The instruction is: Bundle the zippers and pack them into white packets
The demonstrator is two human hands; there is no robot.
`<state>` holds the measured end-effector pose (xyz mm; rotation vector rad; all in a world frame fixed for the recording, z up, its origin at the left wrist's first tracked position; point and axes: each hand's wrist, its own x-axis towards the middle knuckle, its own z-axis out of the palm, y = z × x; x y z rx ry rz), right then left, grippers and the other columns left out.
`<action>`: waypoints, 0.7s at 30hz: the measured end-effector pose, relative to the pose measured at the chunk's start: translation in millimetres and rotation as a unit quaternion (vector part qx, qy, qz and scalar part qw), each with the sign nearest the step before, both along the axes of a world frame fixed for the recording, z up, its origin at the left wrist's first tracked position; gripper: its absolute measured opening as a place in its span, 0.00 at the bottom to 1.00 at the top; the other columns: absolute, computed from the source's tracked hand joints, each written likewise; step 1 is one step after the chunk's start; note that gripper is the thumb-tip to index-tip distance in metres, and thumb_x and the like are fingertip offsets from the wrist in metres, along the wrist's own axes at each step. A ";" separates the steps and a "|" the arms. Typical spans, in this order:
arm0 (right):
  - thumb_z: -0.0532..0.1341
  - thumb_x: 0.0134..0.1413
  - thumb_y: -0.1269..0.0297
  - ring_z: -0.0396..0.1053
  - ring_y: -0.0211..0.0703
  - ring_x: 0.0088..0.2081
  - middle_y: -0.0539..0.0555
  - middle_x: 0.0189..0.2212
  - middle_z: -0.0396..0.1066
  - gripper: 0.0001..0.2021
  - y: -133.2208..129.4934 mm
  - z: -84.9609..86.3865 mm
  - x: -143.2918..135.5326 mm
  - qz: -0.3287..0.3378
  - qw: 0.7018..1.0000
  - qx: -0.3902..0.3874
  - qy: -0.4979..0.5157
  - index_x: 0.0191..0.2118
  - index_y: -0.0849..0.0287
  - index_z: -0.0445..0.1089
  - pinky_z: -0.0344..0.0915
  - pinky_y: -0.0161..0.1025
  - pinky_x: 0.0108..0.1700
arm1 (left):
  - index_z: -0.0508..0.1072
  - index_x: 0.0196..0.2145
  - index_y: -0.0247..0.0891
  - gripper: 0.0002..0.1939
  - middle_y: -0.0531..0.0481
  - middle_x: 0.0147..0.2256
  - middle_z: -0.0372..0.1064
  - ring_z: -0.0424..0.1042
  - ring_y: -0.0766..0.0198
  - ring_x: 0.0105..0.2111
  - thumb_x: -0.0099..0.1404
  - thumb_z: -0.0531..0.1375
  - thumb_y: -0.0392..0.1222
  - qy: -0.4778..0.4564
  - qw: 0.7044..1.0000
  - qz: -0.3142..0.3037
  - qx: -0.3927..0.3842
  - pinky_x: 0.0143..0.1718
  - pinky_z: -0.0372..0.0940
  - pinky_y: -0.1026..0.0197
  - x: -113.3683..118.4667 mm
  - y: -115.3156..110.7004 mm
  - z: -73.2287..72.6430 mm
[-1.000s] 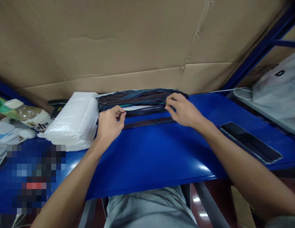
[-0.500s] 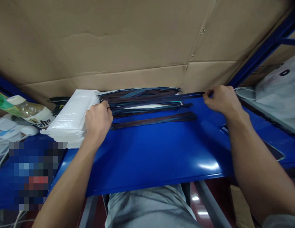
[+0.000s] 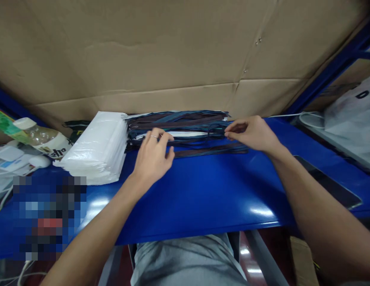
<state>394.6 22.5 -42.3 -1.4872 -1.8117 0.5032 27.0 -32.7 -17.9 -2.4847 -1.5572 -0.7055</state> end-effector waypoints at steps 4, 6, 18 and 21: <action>0.76 0.55 0.54 0.84 0.55 0.36 0.56 0.35 0.84 0.12 -17.9 -2.7 -52.4 0.061 0.994 -0.039 0.086 0.41 0.53 0.81 0.78 0.45 0.35 | 0.79 0.47 0.43 0.10 0.49 0.37 0.81 0.80 0.56 0.35 0.78 0.60 0.49 -0.025 0.992 -0.042 -0.115 0.37 0.70 0.56 20.2 -14.0 -4.9; 0.76 0.56 0.54 0.84 0.56 0.38 0.56 0.36 0.84 0.13 -29.3 -2.6 -74.9 0.101 0.988 -0.041 0.113 0.41 0.53 0.79 0.79 0.46 0.38 | 0.80 0.47 0.45 0.11 0.51 0.38 0.83 0.80 0.57 0.34 0.79 0.61 0.52 -0.021 0.991 -0.043 -0.125 0.35 0.67 0.57 24.6 -16.4 -7.3; 0.74 0.59 0.58 0.85 0.54 0.42 0.54 0.38 0.85 0.11 -55.3 3.6 -114.5 0.168 0.974 0.004 0.153 0.43 0.54 0.77 0.81 0.47 0.49 | 0.80 0.46 0.43 0.15 0.48 0.41 0.83 0.80 0.56 0.36 0.82 0.54 0.46 0.007 0.997 -0.037 -0.067 0.31 0.62 0.58 30.4 -18.3 -9.4; 0.73 0.60 0.59 0.85 0.55 0.42 0.54 0.38 0.85 0.09 -56.3 8.4 -113.2 0.146 0.981 0.022 0.122 0.44 0.53 0.78 0.82 0.48 0.48 | 0.80 0.41 0.44 0.13 0.50 0.37 0.82 0.78 0.58 0.32 0.79 0.55 0.46 -0.020 0.999 -0.014 -0.041 0.30 0.60 0.58 30.1 -17.4 -6.1</action>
